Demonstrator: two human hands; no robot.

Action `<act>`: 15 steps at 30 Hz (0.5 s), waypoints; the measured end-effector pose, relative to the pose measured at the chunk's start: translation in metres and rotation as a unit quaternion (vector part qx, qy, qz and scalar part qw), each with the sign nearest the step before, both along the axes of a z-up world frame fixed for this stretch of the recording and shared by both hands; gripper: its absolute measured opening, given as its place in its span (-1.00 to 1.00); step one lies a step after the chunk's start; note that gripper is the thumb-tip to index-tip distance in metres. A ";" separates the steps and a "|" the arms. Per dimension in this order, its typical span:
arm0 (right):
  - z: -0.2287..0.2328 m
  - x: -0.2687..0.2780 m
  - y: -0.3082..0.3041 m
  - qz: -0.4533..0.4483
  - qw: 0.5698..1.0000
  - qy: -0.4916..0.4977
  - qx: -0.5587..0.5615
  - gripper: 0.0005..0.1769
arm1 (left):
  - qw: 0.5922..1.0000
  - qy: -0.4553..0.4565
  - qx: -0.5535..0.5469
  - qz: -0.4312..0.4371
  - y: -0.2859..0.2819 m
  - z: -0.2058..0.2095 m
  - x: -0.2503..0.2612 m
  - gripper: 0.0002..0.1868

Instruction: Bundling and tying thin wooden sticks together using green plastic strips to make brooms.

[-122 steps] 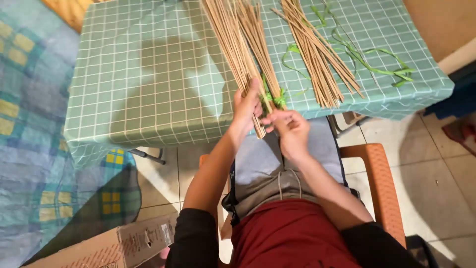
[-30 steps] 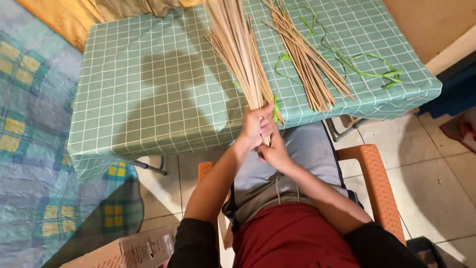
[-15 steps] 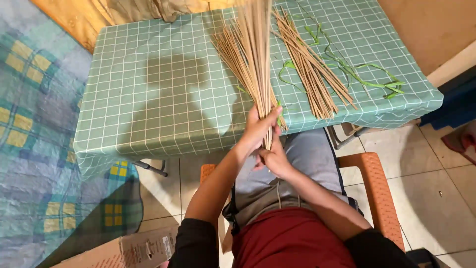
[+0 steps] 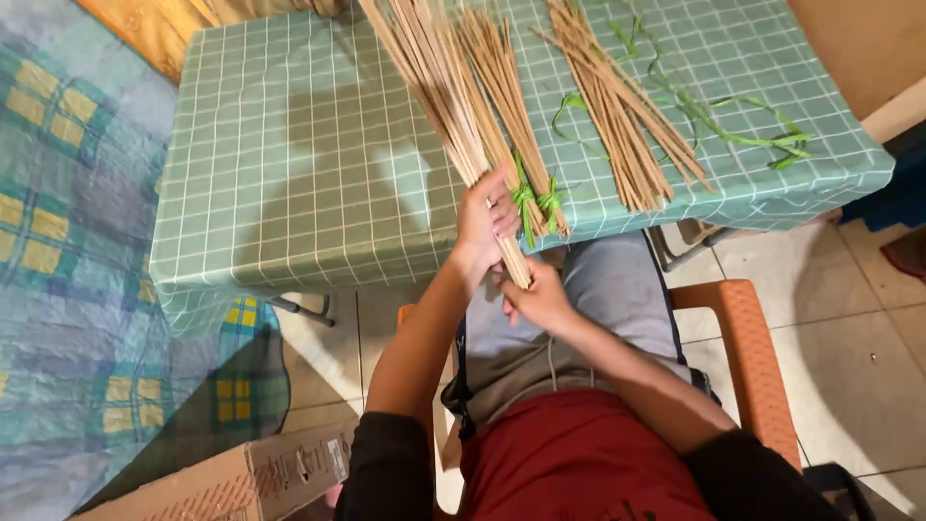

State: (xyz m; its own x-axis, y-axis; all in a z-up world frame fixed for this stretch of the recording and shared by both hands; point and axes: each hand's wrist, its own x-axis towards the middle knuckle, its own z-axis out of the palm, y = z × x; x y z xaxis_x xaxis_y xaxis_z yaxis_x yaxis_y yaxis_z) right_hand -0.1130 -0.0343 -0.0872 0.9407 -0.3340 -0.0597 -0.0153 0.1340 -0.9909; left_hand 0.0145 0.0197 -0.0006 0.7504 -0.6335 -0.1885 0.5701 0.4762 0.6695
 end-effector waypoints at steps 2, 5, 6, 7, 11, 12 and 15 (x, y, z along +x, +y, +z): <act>0.011 -0.002 0.005 -0.001 1.000 -0.013 -0.013 -0.89 | 0.999 -0.025 0.022 0.012 0.000 0.010 -0.006 -0.48; -0.003 0.001 0.004 -0.034 0.999 -0.020 -0.036 -0.91 | 0.997 -0.057 0.046 0.021 -0.002 0.015 -0.014 -0.44; -0.012 0.002 0.002 -0.067 0.997 -0.011 -0.046 -0.87 | 0.997 -0.062 0.047 0.019 -0.004 0.015 -0.017 -0.44; -0.013 0.002 0.003 -0.068 0.997 -0.009 -0.045 -0.87 | 0.997 -0.061 0.048 0.019 -0.002 0.016 -0.017 -0.44; 0.010 -0.006 0.008 -0.022 1.000 -0.005 -0.010 -0.75 | 0.988 -0.127 0.083 0.003 0.002 0.015 -0.013 -0.43; 0.021 -0.009 0.011 0.011 1.000 0.004 0.015 -0.73 | 0.989 -0.120 0.084 0.004 0.002 0.013 -0.011 -0.43; 0.049 -0.012 0.029 -0.029 0.991 0.080 0.104 -0.68 | 0.995 -0.073 0.071 -0.001 -0.002 0.000 -0.002 -0.50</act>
